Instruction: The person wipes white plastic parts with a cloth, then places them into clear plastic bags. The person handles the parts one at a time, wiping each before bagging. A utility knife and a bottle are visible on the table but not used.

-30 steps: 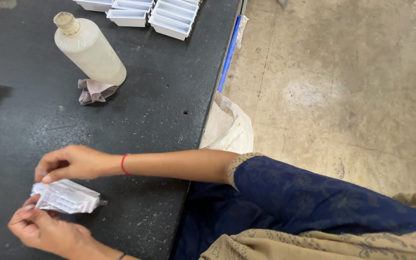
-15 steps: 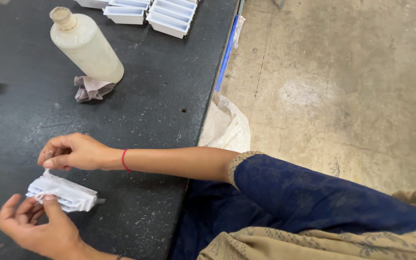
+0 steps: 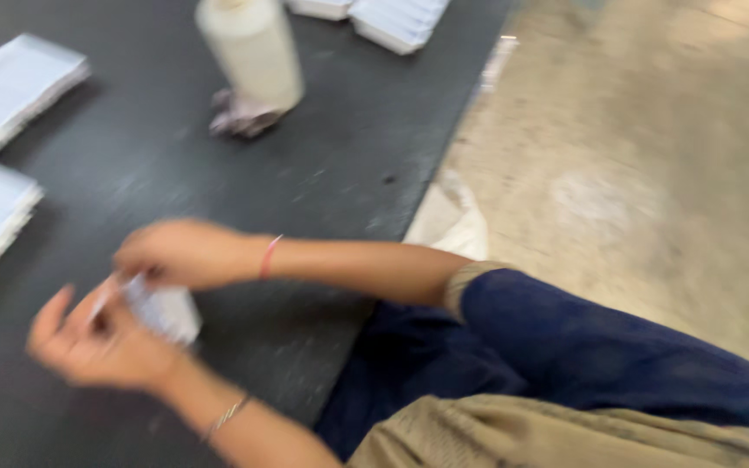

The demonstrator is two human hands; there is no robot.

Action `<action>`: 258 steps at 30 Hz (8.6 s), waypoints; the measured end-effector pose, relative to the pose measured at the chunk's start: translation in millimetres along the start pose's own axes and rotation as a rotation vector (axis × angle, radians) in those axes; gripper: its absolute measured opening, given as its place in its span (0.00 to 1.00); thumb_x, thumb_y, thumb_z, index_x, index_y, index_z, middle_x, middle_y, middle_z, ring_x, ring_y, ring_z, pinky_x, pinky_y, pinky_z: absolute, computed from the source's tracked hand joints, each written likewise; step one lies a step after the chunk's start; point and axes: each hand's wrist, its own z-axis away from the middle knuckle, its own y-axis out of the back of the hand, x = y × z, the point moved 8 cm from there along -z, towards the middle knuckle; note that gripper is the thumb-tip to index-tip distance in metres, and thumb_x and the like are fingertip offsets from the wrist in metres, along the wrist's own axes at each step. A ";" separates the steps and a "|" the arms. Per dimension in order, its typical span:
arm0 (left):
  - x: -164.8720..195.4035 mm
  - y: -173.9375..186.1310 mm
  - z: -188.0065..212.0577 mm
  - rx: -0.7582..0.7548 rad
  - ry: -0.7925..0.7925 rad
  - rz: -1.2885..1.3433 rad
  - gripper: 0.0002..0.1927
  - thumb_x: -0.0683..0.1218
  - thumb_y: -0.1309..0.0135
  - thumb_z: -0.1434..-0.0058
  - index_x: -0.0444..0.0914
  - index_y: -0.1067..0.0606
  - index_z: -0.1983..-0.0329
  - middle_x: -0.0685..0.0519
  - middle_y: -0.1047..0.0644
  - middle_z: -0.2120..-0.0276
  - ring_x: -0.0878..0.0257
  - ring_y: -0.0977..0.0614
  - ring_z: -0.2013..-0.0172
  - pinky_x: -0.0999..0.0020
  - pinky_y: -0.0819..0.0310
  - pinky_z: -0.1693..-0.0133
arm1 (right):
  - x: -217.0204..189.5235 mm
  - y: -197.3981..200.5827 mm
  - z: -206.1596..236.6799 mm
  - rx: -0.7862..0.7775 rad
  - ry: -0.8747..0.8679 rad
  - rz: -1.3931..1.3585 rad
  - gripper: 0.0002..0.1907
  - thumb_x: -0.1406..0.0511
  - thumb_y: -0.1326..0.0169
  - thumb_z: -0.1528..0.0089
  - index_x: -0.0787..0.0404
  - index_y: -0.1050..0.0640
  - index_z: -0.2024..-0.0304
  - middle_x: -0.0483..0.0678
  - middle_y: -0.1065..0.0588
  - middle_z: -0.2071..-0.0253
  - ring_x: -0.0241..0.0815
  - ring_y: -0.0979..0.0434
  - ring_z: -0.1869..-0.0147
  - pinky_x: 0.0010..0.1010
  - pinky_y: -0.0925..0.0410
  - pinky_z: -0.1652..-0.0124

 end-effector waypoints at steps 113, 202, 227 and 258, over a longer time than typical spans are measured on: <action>-15.6 14.6 -10.7 0.268 0.292 0.450 0.08 0.45 0.39 0.32 0.36 0.23 0.57 0.53 0.18 0.62 0.69 0.19 0.59 0.74 0.26 0.53 | -76.9 89.2 -18.0 -0.100 0.040 0.045 0.05 0.68 0.39 0.29 0.66 0.20 0.56 0.46 0.20 0.59 0.36 0.23 0.55 0.29 0.31 0.53; -136.9 -4.5 6.6 0.431 0.698 0.448 0.11 0.49 0.42 0.34 0.36 0.23 0.62 0.55 0.20 0.66 0.69 0.21 0.68 0.73 0.26 0.69 | 139.2 102.4 7.1 0.356 -0.470 -0.984 0.24 0.74 0.43 0.36 0.54 0.35 0.41 0.46 0.25 0.52 0.39 0.18 0.49 0.35 0.19 0.56; -132.8 -29.7 17.8 0.408 0.774 0.450 0.15 0.52 0.40 0.35 0.35 0.21 0.59 0.54 0.20 0.66 0.68 0.20 0.67 0.73 0.25 0.69 | 71.0 88.2 17.2 0.114 -0.153 -0.379 0.05 0.70 0.40 0.31 0.65 0.16 0.54 0.51 0.20 0.64 0.38 0.24 0.64 0.25 0.34 0.63; -91.8 -26.9 1.9 0.491 0.516 0.283 0.06 0.43 0.37 0.36 0.35 0.20 0.62 0.58 0.23 0.70 0.71 0.25 0.69 0.75 0.28 0.64 | 67.9 53.0 14.6 -0.120 -0.215 -0.610 0.23 0.67 0.34 0.38 0.63 0.32 0.46 0.46 0.25 0.54 0.34 0.24 0.50 0.29 0.28 0.50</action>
